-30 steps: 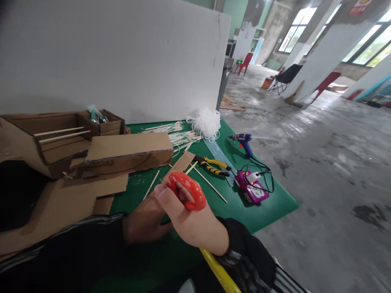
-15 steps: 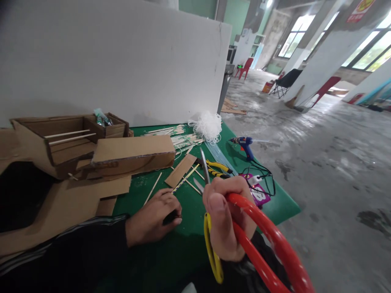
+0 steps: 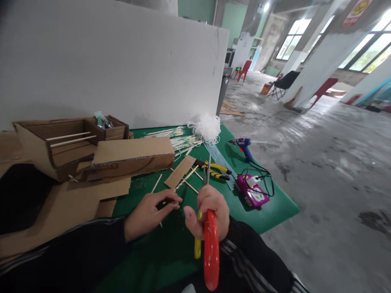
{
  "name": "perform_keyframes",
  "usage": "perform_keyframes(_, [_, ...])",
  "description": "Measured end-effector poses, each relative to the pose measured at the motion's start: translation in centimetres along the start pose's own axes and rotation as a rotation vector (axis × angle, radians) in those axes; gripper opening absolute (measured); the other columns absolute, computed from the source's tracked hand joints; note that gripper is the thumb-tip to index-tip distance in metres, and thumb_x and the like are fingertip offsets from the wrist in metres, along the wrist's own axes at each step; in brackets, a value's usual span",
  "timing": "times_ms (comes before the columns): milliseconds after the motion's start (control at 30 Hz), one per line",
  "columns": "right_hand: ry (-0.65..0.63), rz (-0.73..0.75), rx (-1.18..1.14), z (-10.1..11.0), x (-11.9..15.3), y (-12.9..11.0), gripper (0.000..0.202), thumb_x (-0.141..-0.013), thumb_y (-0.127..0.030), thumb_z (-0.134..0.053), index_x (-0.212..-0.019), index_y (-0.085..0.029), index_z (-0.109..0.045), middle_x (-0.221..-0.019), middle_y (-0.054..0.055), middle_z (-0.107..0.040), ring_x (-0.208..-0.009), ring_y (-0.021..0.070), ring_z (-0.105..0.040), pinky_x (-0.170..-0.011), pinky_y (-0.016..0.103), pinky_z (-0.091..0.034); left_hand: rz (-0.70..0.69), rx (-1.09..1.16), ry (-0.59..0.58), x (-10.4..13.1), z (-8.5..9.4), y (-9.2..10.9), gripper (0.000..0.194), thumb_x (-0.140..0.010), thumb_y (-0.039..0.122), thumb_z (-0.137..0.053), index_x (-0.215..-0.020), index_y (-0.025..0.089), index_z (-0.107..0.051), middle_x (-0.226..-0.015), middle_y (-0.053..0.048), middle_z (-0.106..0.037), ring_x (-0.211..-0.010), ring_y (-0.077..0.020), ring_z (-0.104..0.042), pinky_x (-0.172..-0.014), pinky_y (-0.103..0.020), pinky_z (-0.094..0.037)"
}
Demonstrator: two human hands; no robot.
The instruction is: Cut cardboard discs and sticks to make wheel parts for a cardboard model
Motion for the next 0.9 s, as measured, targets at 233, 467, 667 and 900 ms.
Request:
perform_keyframes(233, [-0.149, 0.038, 0.016, -1.4, 1.5, -0.1, 0.032, -0.074, -0.008, -0.066, -0.083, -0.026, -0.041, -0.063, -0.008, -0.043, -0.052, 0.013, -0.043, -0.052, 0.028, -0.043, 0.055, 0.05, 0.054, -0.2, 0.3, -0.3, 0.019, -0.094, 0.032, -0.059, -0.109, 0.022, -0.066, -0.099, -0.001, -0.077, -0.089, -0.018, -0.072, -0.079, -0.026, -0.054])
perform_keyframes(467, [-0.043, 0.185, 0.089, -1.0, 2.2, -3.5, 0.029, -0.078, -0.005, -0.064, -0.09, -0.026, -0.047, -0.066, -0.006, -0.041, -0.051, 0.0121, -0.038, -0.048, 0.027, -0.035, 0.046, 0.055, 0.064, -0.2, 0.5, -0.3, 0.018, -0.093, 0.03, -0.061, -0.107, 0.023, -0.068, -0.101, 0.0, -0.077, -0.092, -0.0184, -0.072, -0.082, -0.027, -0.054])
perform_keyframes(667, [0.0, 0.082, 0.103, -2.1, 5.0, -5.4, 0.017, -0.086, -0.012, -0.059, -0.092, -0.024, -0.049, -0.065, -0.005, -0.04, -0.053, 0.0128, -0.036, -0.049, 0.029, -0.032, 0.028, 0.046, 0.053, -0.2, 0.6, -0.1, 0.016, -0.093, 0.028, -0.061, -0.106, 0.025, -0.069, -0.1, 0.002, -0.077, -0.094, -0.0174, -0.072, -0.083, -0.026, -0.052])
perform_keyframes(900, [-0.212, 0.063, -0.035, -1.6, 7.2, -5.6, 0.006, -0.099, -0.026, -0.052, -0.093, -0.025, -0.053, -0.072, -0.002, -0.059, -0.066, 0.016, -0.061, -0.079, 0.039, -0.052, -0.004, 0.03, 0.047, -0.1, 0.7, 0.3, 0.013, -0.092, 0.025, -0.06, -0.101, 0.024, -0.07, -0.103, 0.002, -0.077, -0.099, -0.0174, -0.071, -0.087, -0.025, -0.051])
Point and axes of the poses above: each hand's wrist, its own x-axis away from the middle knuckle, its own z-axis out of the back of the hand, y = z × x, the point moved 8 cm from there along -x, towards the middle knuckle
